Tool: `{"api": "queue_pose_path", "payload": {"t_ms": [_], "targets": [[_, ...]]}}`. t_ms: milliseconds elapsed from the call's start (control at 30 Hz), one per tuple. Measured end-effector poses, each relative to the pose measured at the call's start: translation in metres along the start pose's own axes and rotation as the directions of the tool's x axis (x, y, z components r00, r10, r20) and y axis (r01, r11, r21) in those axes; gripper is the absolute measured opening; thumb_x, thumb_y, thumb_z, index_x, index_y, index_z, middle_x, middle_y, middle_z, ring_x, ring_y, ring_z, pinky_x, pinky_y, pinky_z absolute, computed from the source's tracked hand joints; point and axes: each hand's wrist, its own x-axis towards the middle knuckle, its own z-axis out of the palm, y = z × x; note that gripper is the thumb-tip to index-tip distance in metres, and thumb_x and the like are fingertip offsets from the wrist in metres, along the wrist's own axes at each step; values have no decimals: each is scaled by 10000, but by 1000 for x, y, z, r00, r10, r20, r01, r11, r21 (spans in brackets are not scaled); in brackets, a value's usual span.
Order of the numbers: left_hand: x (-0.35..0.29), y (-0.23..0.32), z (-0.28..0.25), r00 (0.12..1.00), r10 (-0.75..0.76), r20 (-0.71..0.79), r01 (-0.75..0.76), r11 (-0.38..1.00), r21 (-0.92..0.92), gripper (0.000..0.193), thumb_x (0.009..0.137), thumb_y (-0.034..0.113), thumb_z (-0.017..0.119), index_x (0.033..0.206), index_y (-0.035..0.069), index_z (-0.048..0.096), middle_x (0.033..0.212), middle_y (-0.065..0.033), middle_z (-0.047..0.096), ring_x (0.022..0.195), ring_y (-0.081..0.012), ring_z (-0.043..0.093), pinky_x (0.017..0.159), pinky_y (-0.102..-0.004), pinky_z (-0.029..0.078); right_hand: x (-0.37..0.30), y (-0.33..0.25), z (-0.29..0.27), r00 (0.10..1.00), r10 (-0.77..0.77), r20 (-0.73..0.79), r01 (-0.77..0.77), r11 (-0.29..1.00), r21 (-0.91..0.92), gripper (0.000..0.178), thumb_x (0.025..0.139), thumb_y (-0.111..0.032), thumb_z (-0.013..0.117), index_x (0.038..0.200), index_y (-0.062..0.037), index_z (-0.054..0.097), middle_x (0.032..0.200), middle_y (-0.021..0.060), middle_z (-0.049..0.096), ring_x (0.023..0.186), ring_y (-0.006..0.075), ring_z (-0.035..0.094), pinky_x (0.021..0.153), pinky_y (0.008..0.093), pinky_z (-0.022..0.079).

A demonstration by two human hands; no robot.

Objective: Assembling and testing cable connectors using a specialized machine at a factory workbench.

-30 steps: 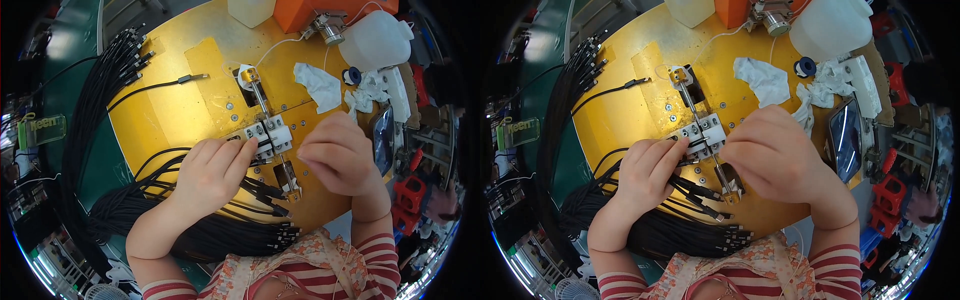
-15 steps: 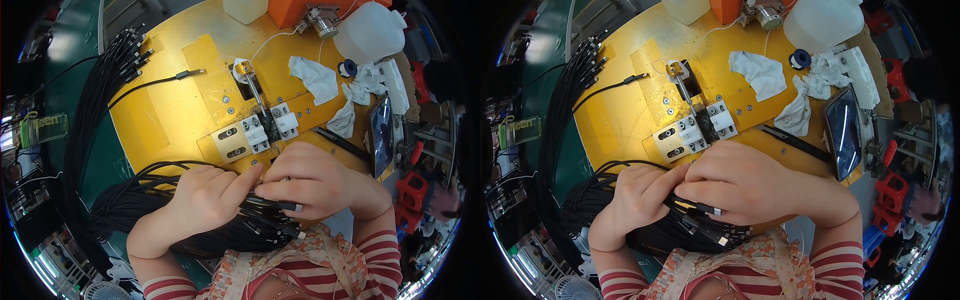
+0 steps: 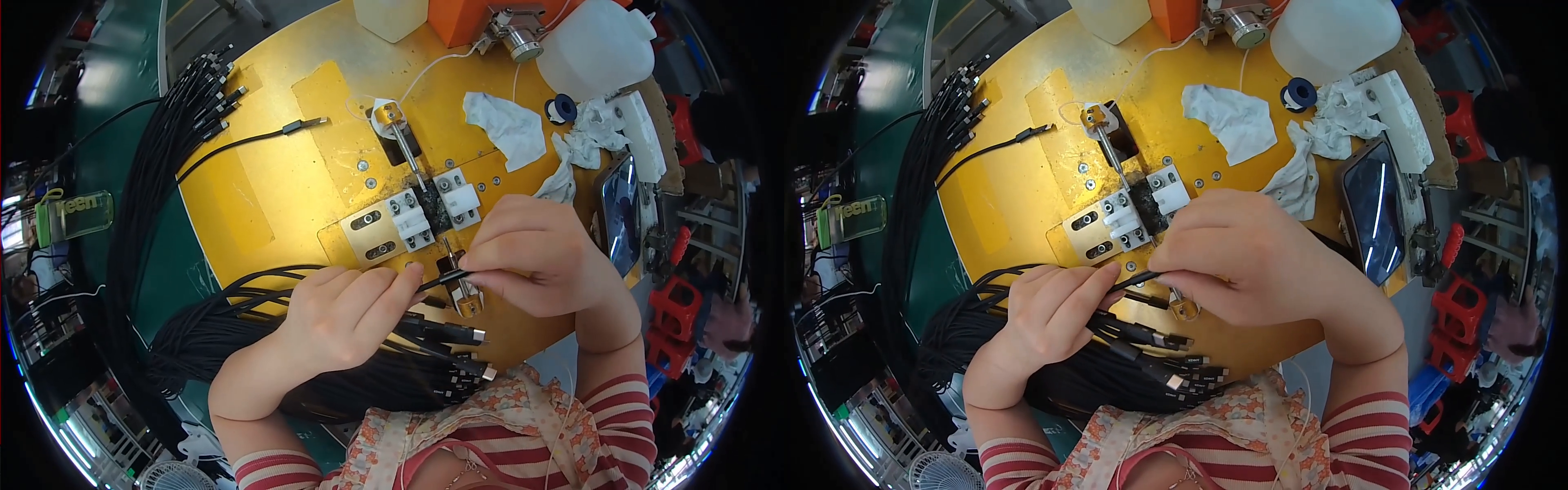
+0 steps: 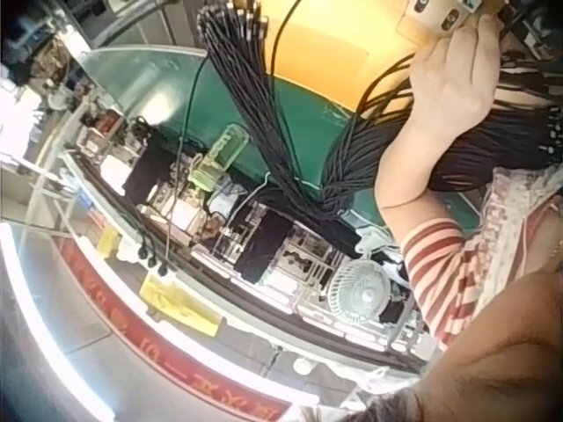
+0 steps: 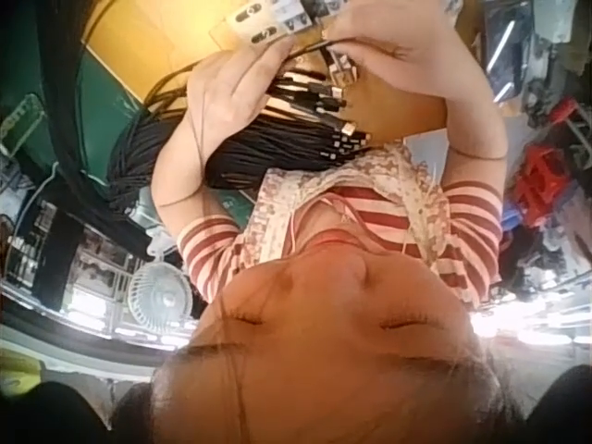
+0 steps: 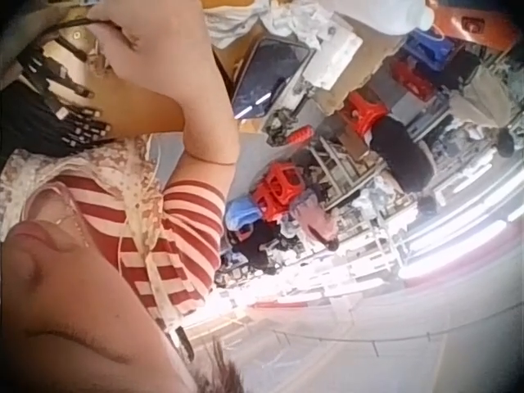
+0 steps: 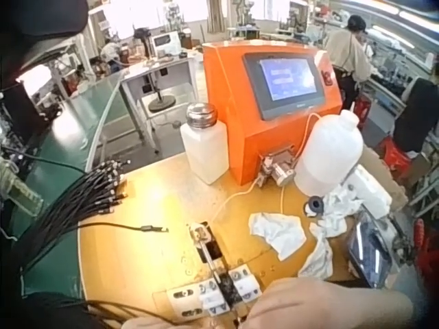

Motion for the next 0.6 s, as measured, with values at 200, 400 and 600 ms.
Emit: {"api": "queue_pose_path", "payload": {"t_ms": [200,400,600], "targets": [[-1,-3,-3,999,40,29,-41,999,30,329,715,68,719,1026,-32,679,711,-6,553,510,-107,494,456,-238,359,1,1,11,999,-29,-26,30,999,35,154,756,-28,731,901,-36,678,816,87,654,748,279,631,644,363,502],[5,-12,-9,998,-51,45,43,986,161,322,711,53,704,1022,-24,688,766,-17,569,612,-123,524,524,-235,404,4,3,14,999,32,-37,-33,999,-32,146,777,-43,727,916,-43,682,831,85,655,782,281,629,673,365,489],[3,-9,-6,987,-133,93,110,969,220,347,736,56,675,1071,-36,682,881,-43,591,716,-162,543,612,-266,456,6,18,14,989,78,-126,-88,993,-81,129,767,-34,726,885,-57,680,844,63,635,772,263,606,680,359,459]]}}
